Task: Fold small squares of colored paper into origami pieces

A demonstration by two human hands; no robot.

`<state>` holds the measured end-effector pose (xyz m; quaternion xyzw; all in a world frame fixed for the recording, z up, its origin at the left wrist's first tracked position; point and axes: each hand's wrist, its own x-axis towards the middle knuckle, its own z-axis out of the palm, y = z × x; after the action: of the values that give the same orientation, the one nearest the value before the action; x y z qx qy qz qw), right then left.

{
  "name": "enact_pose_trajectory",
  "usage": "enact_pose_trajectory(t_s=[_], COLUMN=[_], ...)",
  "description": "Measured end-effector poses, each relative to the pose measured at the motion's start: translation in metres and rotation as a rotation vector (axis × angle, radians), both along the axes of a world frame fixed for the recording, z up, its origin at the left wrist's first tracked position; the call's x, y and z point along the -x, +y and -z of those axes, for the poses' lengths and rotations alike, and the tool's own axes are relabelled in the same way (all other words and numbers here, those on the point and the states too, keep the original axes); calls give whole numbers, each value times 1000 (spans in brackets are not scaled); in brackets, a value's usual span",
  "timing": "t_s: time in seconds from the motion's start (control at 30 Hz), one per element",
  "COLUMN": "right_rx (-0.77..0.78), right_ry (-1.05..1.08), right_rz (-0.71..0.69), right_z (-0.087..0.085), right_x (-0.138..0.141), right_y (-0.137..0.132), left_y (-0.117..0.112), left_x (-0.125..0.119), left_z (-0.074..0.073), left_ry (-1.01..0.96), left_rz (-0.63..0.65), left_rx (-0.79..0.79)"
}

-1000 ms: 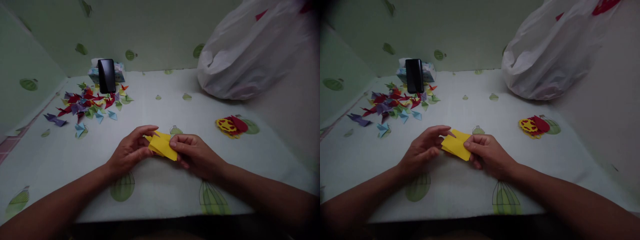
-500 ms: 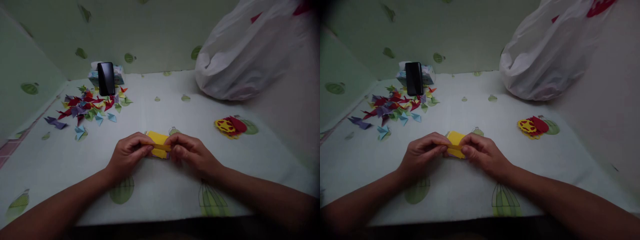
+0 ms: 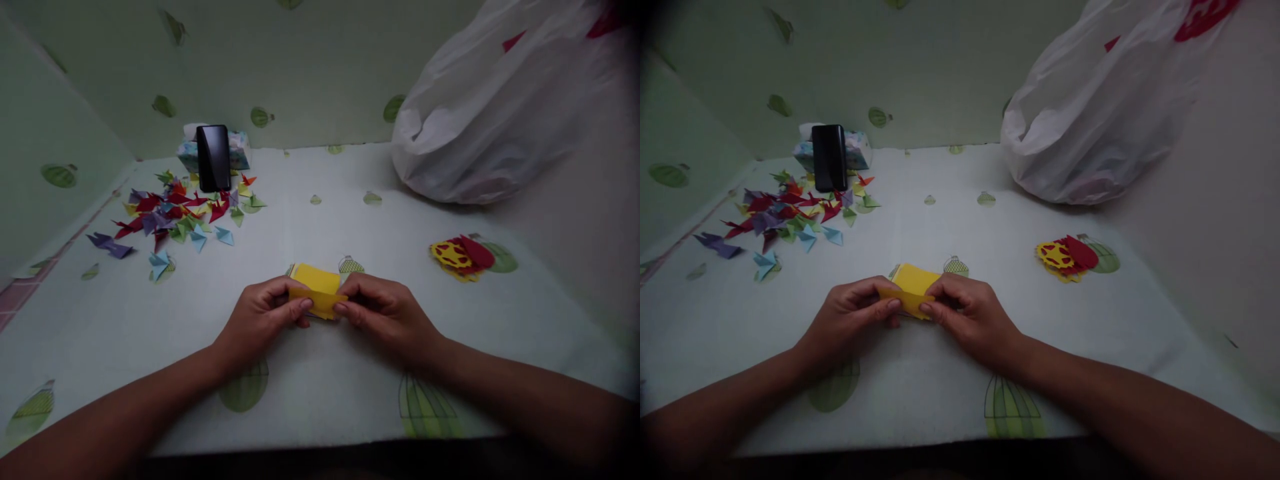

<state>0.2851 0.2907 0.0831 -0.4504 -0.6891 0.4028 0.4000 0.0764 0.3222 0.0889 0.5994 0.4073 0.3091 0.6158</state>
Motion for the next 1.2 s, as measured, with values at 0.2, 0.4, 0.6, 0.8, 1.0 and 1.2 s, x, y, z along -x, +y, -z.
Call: enact_pose_trajectory(t_s=[0.2,0.4,0.6,0.8,1.0,1.2], right_rx=[-20,148,296,335,332,298], right_ry=[-69,57,159,196,138,58], right_rz=[22,9,9,4,-3,36], right_z=[0,-4,-3,-2,-2,0], right_x=[1,1,-1,0,2,1], right_y=[0,0,0,0,0,-1], left_y=[0,0,0,2,0,1], left_x=[-2,-2,-2,-2,-2,-3], left_z=[1,-1,-2,-2,1,3], left_ry=[-9,-17,-14,-7,-36,-66], left_rz=[-43,-81,-82,-94,-79,-75], left_rx=[41,57,51,43,64,100])
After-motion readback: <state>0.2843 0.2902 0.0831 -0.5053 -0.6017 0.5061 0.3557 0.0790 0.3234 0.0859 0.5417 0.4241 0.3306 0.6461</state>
